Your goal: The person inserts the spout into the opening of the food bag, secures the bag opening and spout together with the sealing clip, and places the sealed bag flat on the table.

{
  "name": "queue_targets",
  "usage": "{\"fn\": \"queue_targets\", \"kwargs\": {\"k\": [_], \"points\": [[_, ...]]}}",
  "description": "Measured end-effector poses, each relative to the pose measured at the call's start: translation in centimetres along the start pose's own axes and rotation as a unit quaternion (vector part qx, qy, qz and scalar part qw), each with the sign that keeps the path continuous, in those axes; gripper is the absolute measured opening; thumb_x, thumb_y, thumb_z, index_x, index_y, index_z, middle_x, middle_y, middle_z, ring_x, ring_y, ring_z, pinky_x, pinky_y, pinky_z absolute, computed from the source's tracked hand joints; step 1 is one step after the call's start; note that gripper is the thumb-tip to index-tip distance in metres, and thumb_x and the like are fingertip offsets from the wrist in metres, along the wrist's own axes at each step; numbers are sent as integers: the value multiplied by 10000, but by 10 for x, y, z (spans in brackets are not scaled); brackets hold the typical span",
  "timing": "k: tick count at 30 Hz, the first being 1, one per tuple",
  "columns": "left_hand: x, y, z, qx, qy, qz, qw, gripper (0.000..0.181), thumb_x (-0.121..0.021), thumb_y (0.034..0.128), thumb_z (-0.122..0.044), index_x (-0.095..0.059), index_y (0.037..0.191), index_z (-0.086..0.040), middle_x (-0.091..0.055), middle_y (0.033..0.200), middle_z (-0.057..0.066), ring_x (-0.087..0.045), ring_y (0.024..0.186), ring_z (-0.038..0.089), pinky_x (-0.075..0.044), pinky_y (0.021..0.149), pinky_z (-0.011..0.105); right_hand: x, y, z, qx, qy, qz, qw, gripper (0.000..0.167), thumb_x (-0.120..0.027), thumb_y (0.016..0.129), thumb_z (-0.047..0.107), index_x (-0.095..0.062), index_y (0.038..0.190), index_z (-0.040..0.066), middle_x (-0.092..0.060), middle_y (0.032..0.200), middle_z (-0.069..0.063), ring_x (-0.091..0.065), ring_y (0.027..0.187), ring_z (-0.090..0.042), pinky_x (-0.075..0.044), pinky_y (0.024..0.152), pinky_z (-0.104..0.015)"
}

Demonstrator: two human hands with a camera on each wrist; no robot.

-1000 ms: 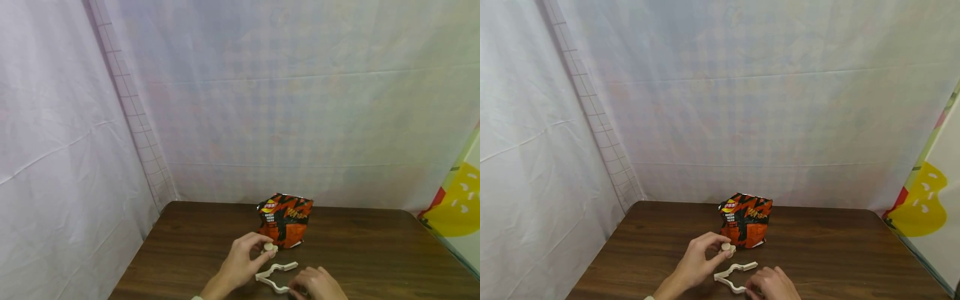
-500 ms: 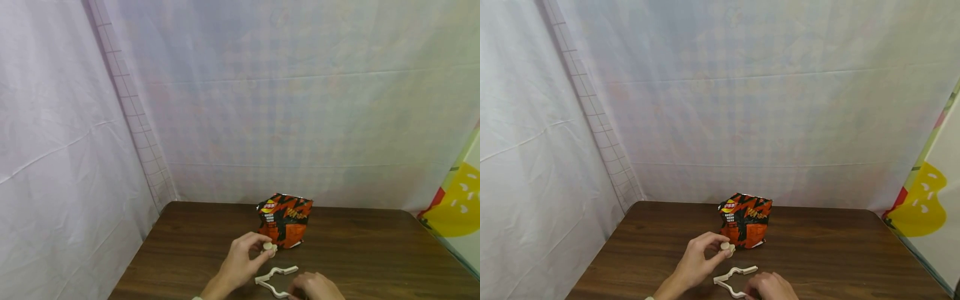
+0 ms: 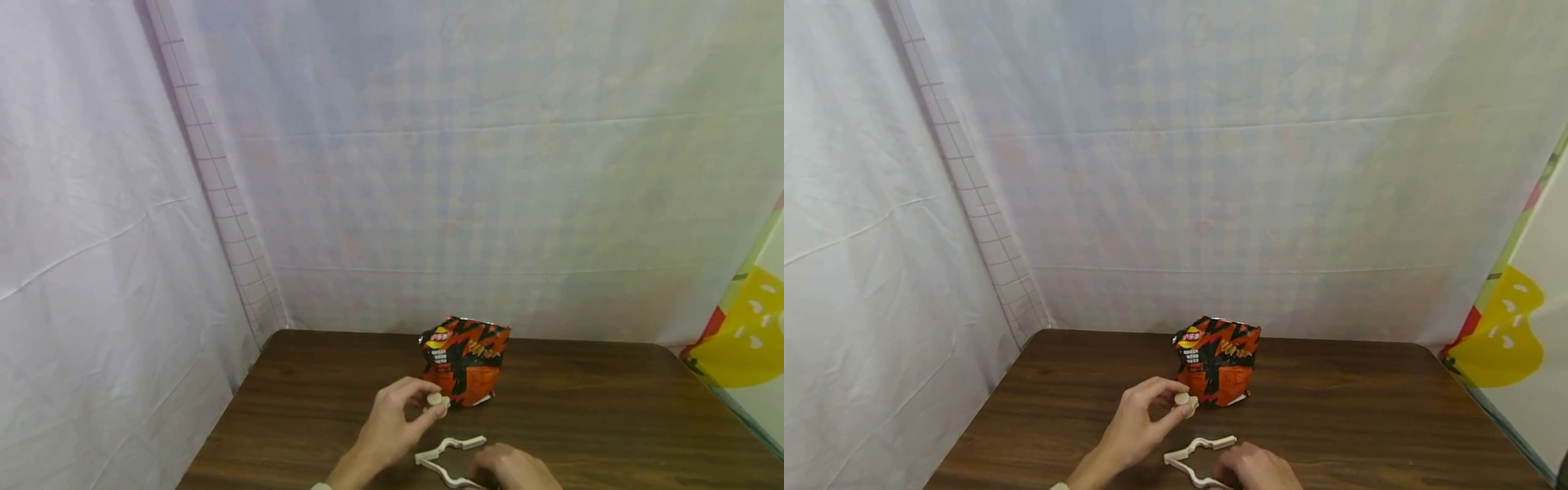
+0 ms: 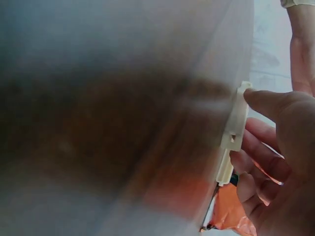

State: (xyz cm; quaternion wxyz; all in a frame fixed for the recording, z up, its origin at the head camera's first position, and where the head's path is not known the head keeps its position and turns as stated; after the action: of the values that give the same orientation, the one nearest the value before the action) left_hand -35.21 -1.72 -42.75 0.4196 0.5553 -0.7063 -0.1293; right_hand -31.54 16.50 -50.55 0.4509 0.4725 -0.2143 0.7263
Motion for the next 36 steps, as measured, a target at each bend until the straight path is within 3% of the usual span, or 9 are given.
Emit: {"fn": "queue_targets", "kwargs": {"k": [5,8,10,13,18,25,33,36], "points": [[7,2,0,4,72,-149,9999,215,-846,957,-165,-775,1158,-136,-768,1055,15,-743,903,127,-678,784,327,15,4,7,113,48,-332,9994,141,-833,935,484,-737,917,383,-613,865,257,-541,793,89,-478,617,-225],[12,3,0,15,149,-253,9996,208,-842,963,-174,-773,1157,-141,-770,1058,8,-746,899,99,-678,774,335,31,6,15,382,-333,-811,9954,127,-850,935,437,-742,931,369,-640,882,258,-558,790,86,-493,613,-217],[14,4,2,33,190,-313,9993,203,-836,970,-180,-773,1158,-138,-773,1068,-2,-743,895,75,-669,772,303,43,7,21,601,-631,-1253,9883,130,-873,919,386,-748,941,360,-657,895,250,-581,793,76,-509,618,-218],[17,6,3,68,221,-375,9990,206,-825,981,-185,-773,1166,-111,-772,1082,-13,-735,896,57,-665,774,293,63,6,29,1014,-913,-1992,9704,189,-913,877,282,-747,943,341,-683,909,239,-610,799,62,-532,628,-221],[17,12,4,152,141,-396,9990,232,-814,991,-185,-767,1188,-73,-770,1106,-4,-736,914,60,-679,803,364,96,2,33,1207,-953,-2898,9446,302,-956,803,157,-752,933,337,-703,906,259,-628,803,62,-554,661,-205],[24,18,5,149,62,-612,9980,204,-812,986,-147,-764,1177,-94,-779,1098,21,-749,900,81,-674,796,316,126,4,33,1263,-1072,-3350,9275,292,-962,778,121,-782,939,284,-738,903,217,-652,797,40,-548,695,-176],[31,26,17,398,66,-832,9957,230,-798,999,-165,-767,1202,-59,-785,1103,10,-745,894,87,-661,807,270,146,16,32,1277,-1214,-3363,9251,268,-954,794,117,-794,962,252,-742,911,175,-661,807,-14,-583,689,-256],[34,27,19,397,90,-965,9945,220,-797,997,-153,-767,1197,-65,-789,1096,15,-749,894,94,-661,805,266,151,21,35,1359,-1279,-3448,9199,267,-949,796,111,-801,977,239,-761,939,155,-674,828,-58,-579,705,-282]]}}
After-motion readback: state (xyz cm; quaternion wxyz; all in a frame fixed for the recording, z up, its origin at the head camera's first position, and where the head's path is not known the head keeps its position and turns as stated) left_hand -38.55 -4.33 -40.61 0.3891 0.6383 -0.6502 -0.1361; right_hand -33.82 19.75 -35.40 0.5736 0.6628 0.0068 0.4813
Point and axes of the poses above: each hand's wrist, its own y-axis towards the middle knuckle, its own x-axis out of the back of the hand, z = x × y, the point moved 9 cm from there along y, towards the middle knuckle
